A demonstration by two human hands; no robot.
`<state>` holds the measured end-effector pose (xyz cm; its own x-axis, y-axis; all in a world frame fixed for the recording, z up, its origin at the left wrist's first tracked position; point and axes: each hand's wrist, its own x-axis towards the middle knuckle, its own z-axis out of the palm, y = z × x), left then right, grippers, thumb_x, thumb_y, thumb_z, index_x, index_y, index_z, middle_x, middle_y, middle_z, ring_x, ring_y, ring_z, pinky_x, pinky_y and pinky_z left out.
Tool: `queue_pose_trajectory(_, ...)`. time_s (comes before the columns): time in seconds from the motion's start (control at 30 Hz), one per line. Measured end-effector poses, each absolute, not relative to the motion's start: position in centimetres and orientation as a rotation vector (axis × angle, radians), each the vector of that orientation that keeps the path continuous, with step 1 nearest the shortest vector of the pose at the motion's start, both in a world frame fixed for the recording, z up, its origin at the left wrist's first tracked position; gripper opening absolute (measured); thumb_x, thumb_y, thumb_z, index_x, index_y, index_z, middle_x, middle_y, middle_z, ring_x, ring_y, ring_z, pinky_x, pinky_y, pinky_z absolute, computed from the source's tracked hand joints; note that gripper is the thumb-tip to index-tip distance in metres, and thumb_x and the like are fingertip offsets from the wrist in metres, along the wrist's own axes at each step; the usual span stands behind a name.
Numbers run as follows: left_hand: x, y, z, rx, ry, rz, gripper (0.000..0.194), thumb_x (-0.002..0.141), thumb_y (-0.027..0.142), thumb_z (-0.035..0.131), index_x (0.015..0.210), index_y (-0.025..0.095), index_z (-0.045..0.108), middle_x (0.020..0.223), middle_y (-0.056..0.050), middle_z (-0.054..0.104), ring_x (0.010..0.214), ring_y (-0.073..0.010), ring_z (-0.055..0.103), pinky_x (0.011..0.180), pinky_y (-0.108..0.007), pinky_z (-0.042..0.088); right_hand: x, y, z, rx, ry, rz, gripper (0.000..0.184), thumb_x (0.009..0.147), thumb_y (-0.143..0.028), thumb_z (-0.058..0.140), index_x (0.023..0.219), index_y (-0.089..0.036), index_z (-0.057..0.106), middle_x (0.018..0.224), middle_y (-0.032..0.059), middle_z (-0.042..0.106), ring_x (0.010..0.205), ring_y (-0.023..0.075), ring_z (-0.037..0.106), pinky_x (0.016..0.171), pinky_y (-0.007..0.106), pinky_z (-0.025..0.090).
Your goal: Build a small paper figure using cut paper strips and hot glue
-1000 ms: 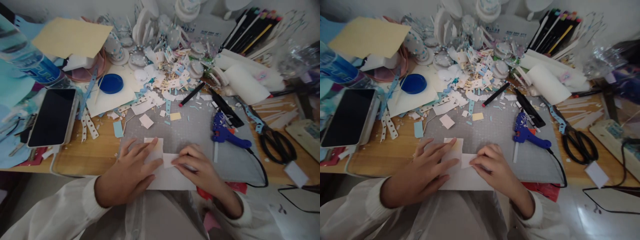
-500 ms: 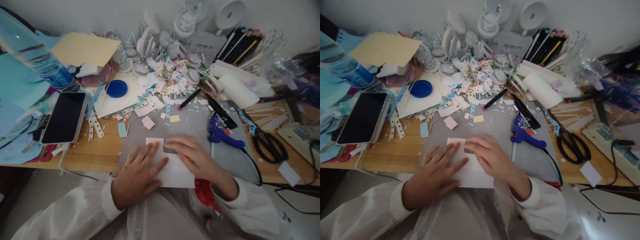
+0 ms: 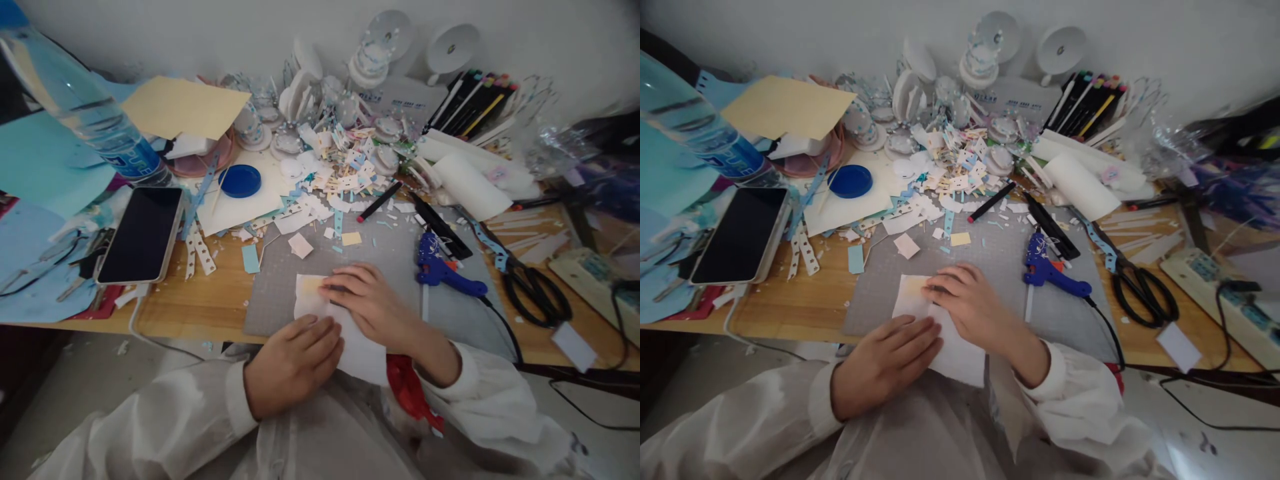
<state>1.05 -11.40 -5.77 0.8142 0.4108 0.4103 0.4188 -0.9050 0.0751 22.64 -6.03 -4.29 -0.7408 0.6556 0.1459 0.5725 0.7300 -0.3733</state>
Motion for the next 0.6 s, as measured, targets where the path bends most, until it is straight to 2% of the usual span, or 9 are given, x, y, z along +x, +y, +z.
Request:
queue_pose_trajectory(0.1,-0.8,-9.8,-4.5,-3.095,-0.663,-0.723,0.024,0.099,0.014,0.042,0.107,0.014,0.065,0.108,-0.004,0.075,0.111,-0.0172,0.064,0.106,-0.036,0.039,22.3,-7.0,-3.6,-1.082,-2.678,0.39,0.046,0.084,-0.005,0.044,0.126,-0.017,0.058,0.122,0.0098,0.061,0.117,0.0262,0.047,0.104,0.051,0.035)
queue_pose_trajectory(0.2,-3.8,-8.0,-3.2,-3.222,-0.695,-0.671,0.028,0.096,0.008,0.042,0.109,0.02,0.064,0.116,-0.002,0.073,0.127,-0.0165,0.054,0.112,-0.039,0.032,21.8,-8.3,-3.4,-1.197,-2.666,0.342,0.047,0.083,-0.007,0.046,0.128,-0.015,0.057,0.122,0.0119,0.06,0.114,0.0272,0.048,0.103,0.052,0.036)
queue_pose_trajectory(0.3,-6.5,-6.8,-2.2,-3.341,-0.819,-0.485,0.039,0.086,-0.001,0.043,0.11,0.022,0.063,0.123,0.0,0.07,0.134,-0.0167,0.047,0.117,-0.041,0.025,20.9,-9.4,-3.9,-1.218,-2.659,0.306,0.043,0.09,-0.013,0.044,0.132,-0.014,0.054,0.132,0.0118,0.056,0.123,0.0273,0.045,0.107,0.053,0.033)
queue_pose_trajectory(0.4,-7.7,-6.5,-1.5,-3.418,-0.925,-0.376,0.042,0.083,0.001,0.043,0.114,0.023,0.062,0.128,-0.001,0.067,0.135,-0.0189,0.046,0.118,-0.043,0.022,19.9,-10.1,-4.6,-1.237,-2.66,0.299,0.043,0.096,-0.019,0.039,0.138,-0.014,0.047,0.142,0.009,0.051,0.133,0.026,0.039,0.112,0.053,0.026)
queue_pose_trajectory(0.5,-7.1,-6.6,-0.9,-3.433,-1.052,-0.487,0.037,0.087,0.014,0.044,0.12,0.019,0.059,0.124,-0.007,0.068,0.129,-0.0221,0.051,0.116,-0.046,0.024,19.4,-10.2,-5.0,-1.29,-2.635,0.296,0.042,0.097,-0.021,0.039,0.138,-0.015,0.047,0.141,0.008,0.053,0.132,0.0259,0.042,0.113,0.055,0.023)
queue_pose_trajectory(0.6,-5.0,-6.6,-0.9,-3.349,-1.193,-0.553,0.024,0.094,0.025,0.045,0.105,0.018,0.064,0.104,-0.007,0.073,0.105,-0.0206,0.065,0.11,-0.044,0.033,19.8,-10.0,-4.9,-1.36,-2.585,0.239,0.039,0.096,-0.021,0.041,0.134,-0.016,0.051,0.137,0.0084,0.057,0.13,0.0275,0.044,0.112,0.057,0.023)
